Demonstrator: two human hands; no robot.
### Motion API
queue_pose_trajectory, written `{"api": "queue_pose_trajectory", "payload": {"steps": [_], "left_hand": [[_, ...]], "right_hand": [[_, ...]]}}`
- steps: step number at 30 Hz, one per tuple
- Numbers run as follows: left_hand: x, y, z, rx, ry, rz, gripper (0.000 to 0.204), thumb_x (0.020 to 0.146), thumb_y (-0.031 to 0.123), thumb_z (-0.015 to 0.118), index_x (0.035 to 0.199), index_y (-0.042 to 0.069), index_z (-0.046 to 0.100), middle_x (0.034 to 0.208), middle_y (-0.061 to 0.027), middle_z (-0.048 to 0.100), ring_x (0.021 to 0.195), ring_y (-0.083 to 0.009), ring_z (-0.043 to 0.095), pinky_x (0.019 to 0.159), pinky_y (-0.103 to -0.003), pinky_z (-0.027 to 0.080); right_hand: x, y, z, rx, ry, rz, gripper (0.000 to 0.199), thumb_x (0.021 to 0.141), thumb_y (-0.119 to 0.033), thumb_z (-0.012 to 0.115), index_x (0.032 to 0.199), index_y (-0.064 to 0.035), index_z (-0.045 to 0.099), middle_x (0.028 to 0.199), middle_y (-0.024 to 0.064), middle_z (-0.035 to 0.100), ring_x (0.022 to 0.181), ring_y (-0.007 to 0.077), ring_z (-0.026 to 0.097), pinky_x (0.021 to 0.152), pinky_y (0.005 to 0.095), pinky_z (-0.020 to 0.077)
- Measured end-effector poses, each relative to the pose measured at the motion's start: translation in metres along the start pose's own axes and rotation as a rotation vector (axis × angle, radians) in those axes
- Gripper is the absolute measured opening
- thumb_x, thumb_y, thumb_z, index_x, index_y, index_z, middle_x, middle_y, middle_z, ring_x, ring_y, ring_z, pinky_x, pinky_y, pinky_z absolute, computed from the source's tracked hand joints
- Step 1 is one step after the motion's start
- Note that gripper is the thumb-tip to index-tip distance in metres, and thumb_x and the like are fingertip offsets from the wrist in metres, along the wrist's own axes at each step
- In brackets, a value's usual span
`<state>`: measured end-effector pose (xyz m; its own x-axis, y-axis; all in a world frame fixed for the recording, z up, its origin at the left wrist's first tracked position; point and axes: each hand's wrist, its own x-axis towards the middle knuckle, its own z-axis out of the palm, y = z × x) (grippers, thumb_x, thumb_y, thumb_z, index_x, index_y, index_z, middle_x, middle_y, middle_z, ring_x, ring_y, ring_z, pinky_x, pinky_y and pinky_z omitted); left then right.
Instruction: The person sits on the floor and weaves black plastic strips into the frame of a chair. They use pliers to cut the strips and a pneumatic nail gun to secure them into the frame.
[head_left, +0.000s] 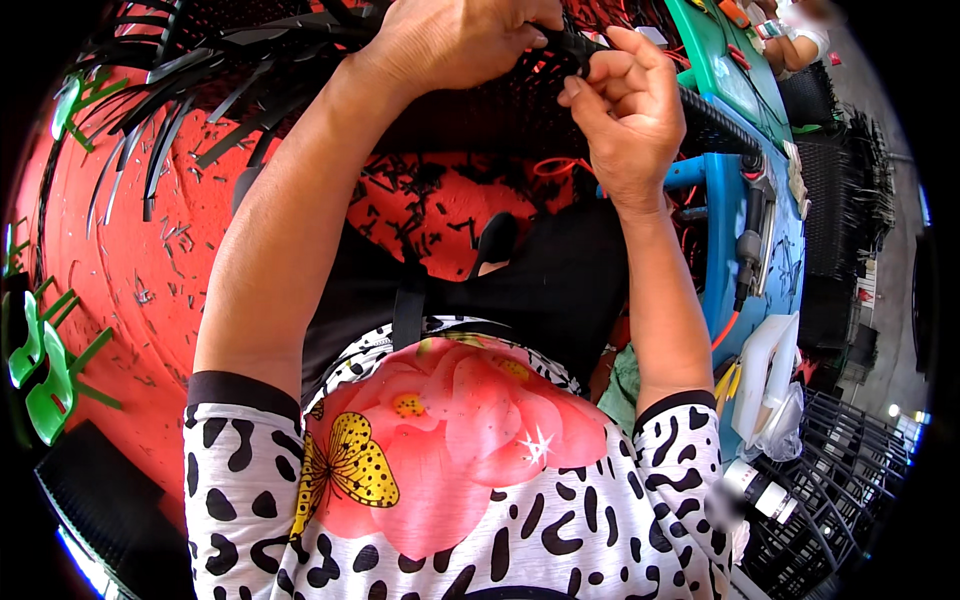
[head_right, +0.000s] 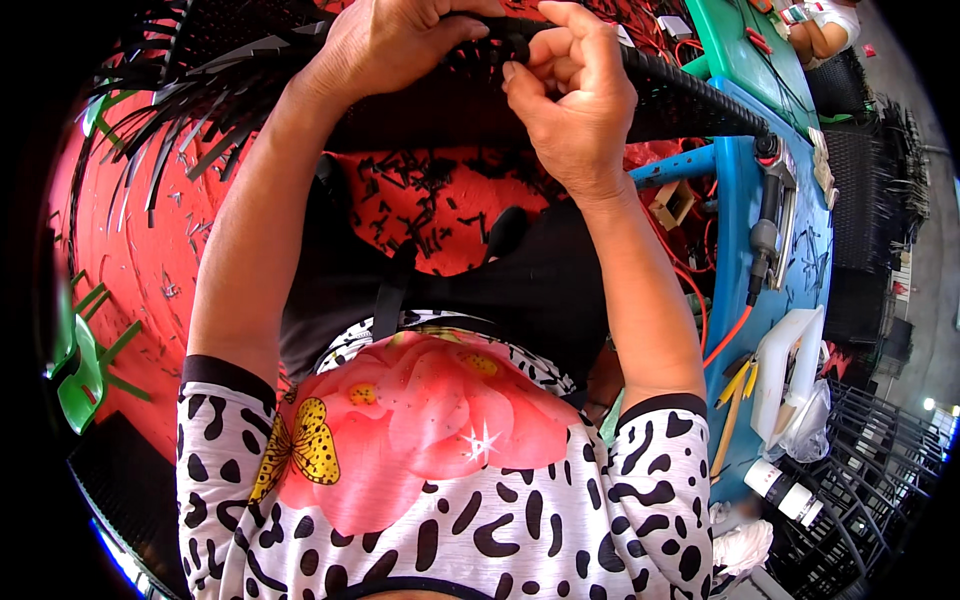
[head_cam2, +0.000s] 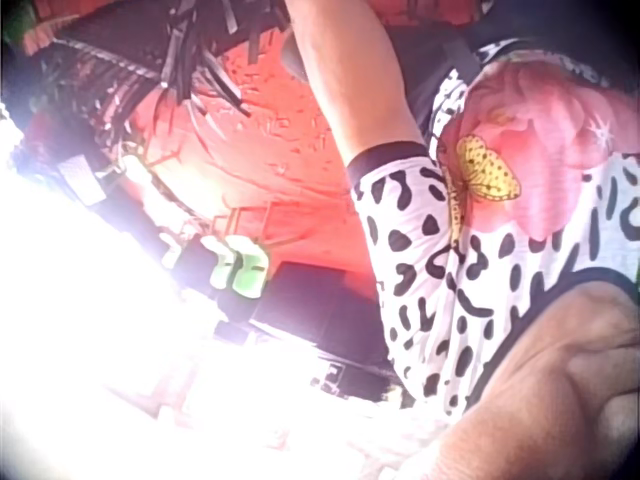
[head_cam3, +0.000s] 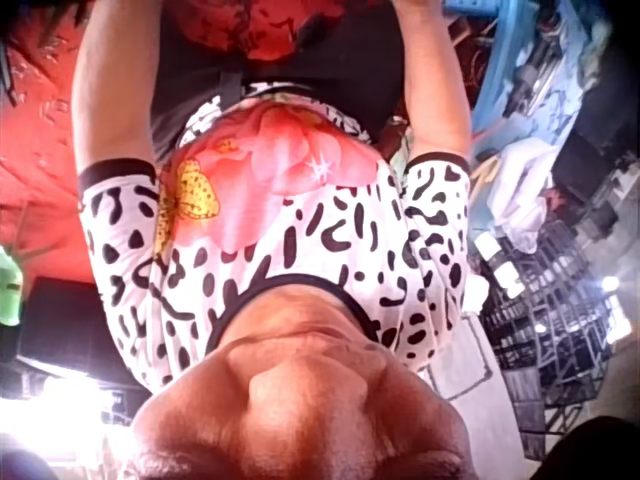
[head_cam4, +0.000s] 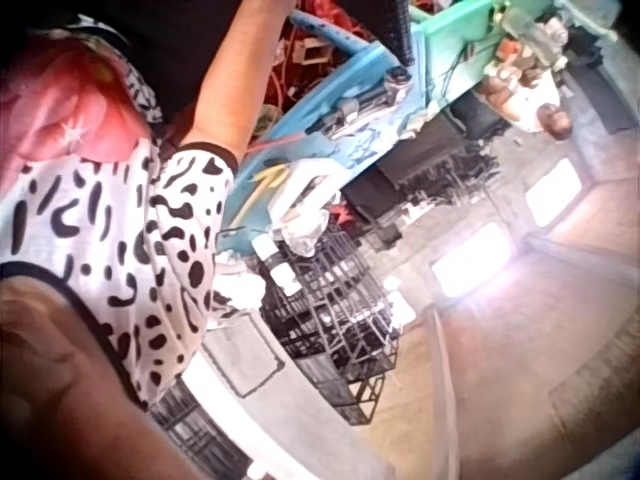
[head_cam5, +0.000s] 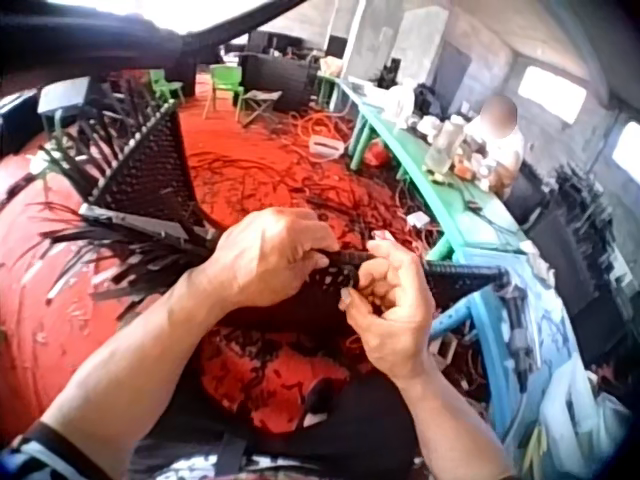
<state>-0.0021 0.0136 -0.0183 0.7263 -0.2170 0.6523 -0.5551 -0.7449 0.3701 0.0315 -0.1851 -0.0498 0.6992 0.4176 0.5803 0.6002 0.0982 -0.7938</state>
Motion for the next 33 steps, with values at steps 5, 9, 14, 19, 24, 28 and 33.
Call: {"api": "queue_pose_trajectory", "payload": {"steps": [5,9,14,19,24,28,33], "left_hand": [[-0.001,0.003,-0.001,0.008,0.031,-0.034,0.016,0.074,0.007,0.070,0.090,0.005,0.066,0.082,-0.0125,0.064,0.081,-0.0348,0.064,0.068,-0.044,0.052],[0.000,0.009,-0.002,0.015,0.010,-0.079,0.016,0.074,0.007,0.070,0.089,0.004,0.067,0.082,-0.0128,0.065,0.081,-0.0348,0.065,0.068,-0.044,0.052],[0.000,0.008,-0.001,0.012,0.027,-0.049,0.015,0.074,0.008,0.069,0.089,0.004,0.067,0.083,-0.0131,0.065,0.081,-0.0349,0.065,0.068,-0.044,0.052],[-0.001,0.006,-0.001,0.010,0.020,-0.037,0.016,0.075,0.009,0.068,0.090,0.005,0.067,0.084,-0.0131,0.065,0.081,-0.0350,0.065,0.068,-0.043,0.053],[-0.002,0.009,-0.003,0.001,0.001,-0.085,0.015,0.076,0.010,0.067,0.091,0.005,0.067,0.084,-0.0129,0.064,0.079,-0.0353,0.064,0.067,-0.044,0.052],[-0.002,0.008,-0.003,0.023,0.009,-0.042,0.014,0.075,0.013,0.067,0.088,0.007,0.065,0.080,-0.0121,0.061,0.075,-0.0357,0.064,0.063,-0.045,0.052],[-0.004,0.010,-0.003,0.172,-0.079,-0.035,0.010,0.075,0.013,0.065,0.085,0.009,0.063,0.078,-0.0108,0.057,0.068,-0.0344,0.062,0.057,-0.045,0.051]], "right_hand": [[0.001,0.002,0.015,0.072,0.121,-0.013,0.046,0.081,0.012,0.067,0.120,0.0001,0.047,0.094,0.0075,0.060,0.079,0.0145,0.067,0.070,0.0236,0.0552],[-0.003,0.011,0.019,-0.044,0.175,-0.074,0.041,0.080,0.010,0.070,0.115,0.0005,0.051,0.091,0.0063,0.062,0.079,0.0131,0.066,0.070,0.0234,0.0548],[-0.004,0.015,0.025,-0.138,0.230,-0.119,0.035,0.078,0.005,0.074,0.107,-0.0003,0.056,0.087,0.0055,0.063,0.076,0.0102,0.065,0.067,0.0228,0.0542],[-0.003,0.034,0.025,-0.423,0.254,-0.376,0.028,0.075,0.003,0.076,0.095,-0.0025,0.058,0.084,0.0076,0.062,0.066,0.0159,0.062,0.060,0.0256,0.0519],[-0.005,0.037,0.030,-0.461,0.299,-0.448,0.025,0.075,0.005,0.075,0.089,-0.0034,0.056,0.081,0.0076,0.059,0.067,0.0212,0.059,0.059,0.0295,0.0496],[-0.005,0.038,0.037,-0.361,0.394,-0.367,0.024,0.076,0.005,0.075,0.087,-0.0031,0.055,0.081,0.0086,0.058,0.065,0.0208,0.057,0.059,0.0296,0.0495],[-0.007,0.033,0.039,-0.418,0.397,-0.339,0.025,0.074,0.005,0.076,0.084,-0.0036,0.055,0.080,0.0086,0.059,0.065,0.0224,0.057,0.059,0.0305,0.0495]]}}
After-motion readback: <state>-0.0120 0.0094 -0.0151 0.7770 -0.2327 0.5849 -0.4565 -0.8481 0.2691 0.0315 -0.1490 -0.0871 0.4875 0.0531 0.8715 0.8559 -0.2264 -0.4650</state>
